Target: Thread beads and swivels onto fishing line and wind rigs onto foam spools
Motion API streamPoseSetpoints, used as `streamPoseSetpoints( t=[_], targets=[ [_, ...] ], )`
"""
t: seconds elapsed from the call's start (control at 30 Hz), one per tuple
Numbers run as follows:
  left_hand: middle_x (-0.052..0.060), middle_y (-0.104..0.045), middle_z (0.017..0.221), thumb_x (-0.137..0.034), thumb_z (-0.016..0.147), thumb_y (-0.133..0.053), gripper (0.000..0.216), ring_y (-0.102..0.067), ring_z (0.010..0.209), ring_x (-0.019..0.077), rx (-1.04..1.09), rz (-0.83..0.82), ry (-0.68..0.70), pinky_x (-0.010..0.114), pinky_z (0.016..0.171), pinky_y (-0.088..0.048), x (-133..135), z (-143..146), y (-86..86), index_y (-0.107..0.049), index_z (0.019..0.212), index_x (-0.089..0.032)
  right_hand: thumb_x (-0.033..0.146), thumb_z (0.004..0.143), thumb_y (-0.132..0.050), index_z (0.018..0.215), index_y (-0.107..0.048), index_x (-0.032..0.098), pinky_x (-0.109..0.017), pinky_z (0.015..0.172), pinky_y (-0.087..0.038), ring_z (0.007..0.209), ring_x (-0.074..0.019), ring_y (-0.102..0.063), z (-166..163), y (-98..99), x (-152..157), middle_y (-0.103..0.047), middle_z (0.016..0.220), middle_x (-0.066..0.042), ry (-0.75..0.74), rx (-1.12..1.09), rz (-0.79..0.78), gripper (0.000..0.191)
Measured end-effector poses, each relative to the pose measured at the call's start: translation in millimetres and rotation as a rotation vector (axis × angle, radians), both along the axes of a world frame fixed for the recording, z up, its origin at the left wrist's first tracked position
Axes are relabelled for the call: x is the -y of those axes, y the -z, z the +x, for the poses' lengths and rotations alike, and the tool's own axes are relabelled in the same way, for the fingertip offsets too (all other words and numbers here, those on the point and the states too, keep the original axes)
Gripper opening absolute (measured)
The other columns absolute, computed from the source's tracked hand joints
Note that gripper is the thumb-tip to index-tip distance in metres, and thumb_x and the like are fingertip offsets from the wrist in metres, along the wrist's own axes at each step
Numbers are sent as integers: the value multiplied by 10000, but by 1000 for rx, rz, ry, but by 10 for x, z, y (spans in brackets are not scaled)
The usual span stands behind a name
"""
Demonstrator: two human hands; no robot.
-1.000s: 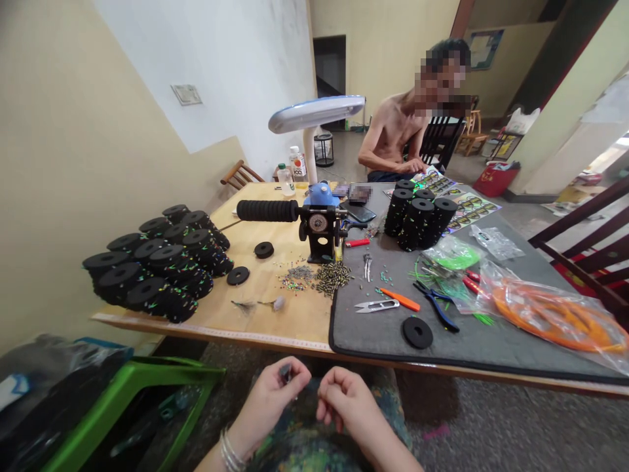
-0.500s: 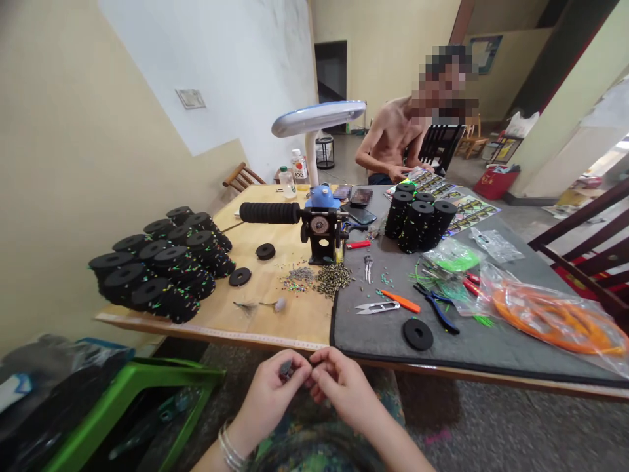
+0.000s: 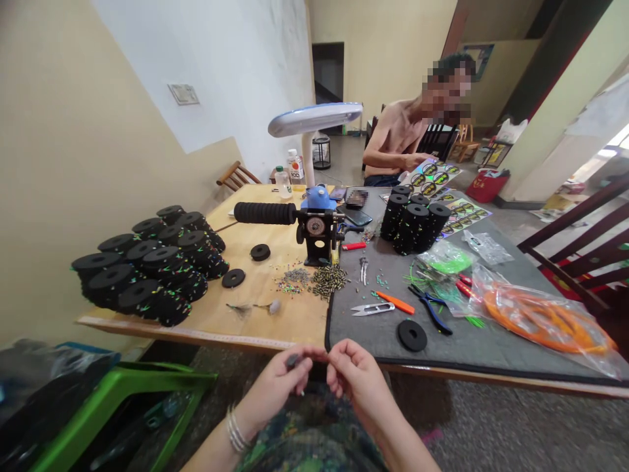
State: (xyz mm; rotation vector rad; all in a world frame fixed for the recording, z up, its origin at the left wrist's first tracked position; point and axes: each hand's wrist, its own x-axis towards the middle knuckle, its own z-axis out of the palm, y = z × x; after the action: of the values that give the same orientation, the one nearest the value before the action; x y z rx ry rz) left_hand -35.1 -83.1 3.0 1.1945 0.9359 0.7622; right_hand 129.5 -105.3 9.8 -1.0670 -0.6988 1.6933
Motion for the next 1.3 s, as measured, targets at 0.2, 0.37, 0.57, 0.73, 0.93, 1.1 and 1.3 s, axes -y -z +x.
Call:
streamPoseSetpoints(
  t=[0.2, 0.37, 0.57, 0.73, 0.93, 1.1, 1.3],
  targets=[
    [-4, -610, 685, -422, 769, -660, 312, -408, 426, 42, 118, -119, 246, 188, 432, -321, 118, 222, 223, -609, 896, -143, 386, 717, -766, 730, -541, 180, -141, 390, -341, 407, -51, -461, 59, -137, -29, -612, 537, 40, 65, -170, -1, 306],
    [-28, -566, 552, -486, 754, -642, 357, -428, 410, 55, 51, -174, 139, 195, 436, -306, 129, 210, 285, -600, 784, -133, 355, 672, -808, 731, -569, 175, -138, 423, -387, 485, -69, -514, 211, -132, -75, -614, 559, 35, 234, -125, 3, 305],
    [-7, -615, 572, -465, 748, -645, 342, -438, 398, 51, 17, -245, 112, 195, 413, -228, 176, 120, 320, -589, 781, -129, 341, 632, -828, 726, -582, 185, -145, 424, -389, 507, -82, -520, 351, -110, -97, -612, 577, 36, 332, -91, -9, 306],
    [46, -695, 690, -449, 727, -668, 332, -431, 396, 40, 51, -314, 132, 200, 417, -220, 203, 124, 332, -585, 767, -130, 330, 634, -822, 717, -593, 194, -144, 415, -401, 497, -82, -525, 434, -135, -116, -621, 580, 45, 385, -80, -4, 279],
    [85, -726, 768, -429, 721, -678, 324, -425, 392, 34, 103, -396, 129, 202, 413, -206, 201, 131, 385, -601, 769, -119, 304, 544, -872, 726, -609, 195, -142, 414, -452, 543, -110, -626, 551, -153, -140, -687, 625, 18, 473, -87, -52, 338],
    [100, -731, 779, -413, 708, -686, 331, -441, 397, 39, 114, -458, 120, 203, 409, -176, 196, 131, 408, -645, 813, -102, 297, 509, -884, 740, -589, 200, -153, 444, -490, 628, -155, -699, 585, -159, -154, -735, 667, -7, 509, -88, -91, 387],
    [70, -710, 726, -337, 690, -702, 293, -455, 426, 50, 90, -431, 106, 205, 425, -203, 181, 123, 431, -666, 860, -101, 295, 569, -849, 751, -571, 202, -180, 491, -518, 733, -200, -728, 601, -156, -167, -759, 729, -31, 507, -72, -79, 345]
  ],
)
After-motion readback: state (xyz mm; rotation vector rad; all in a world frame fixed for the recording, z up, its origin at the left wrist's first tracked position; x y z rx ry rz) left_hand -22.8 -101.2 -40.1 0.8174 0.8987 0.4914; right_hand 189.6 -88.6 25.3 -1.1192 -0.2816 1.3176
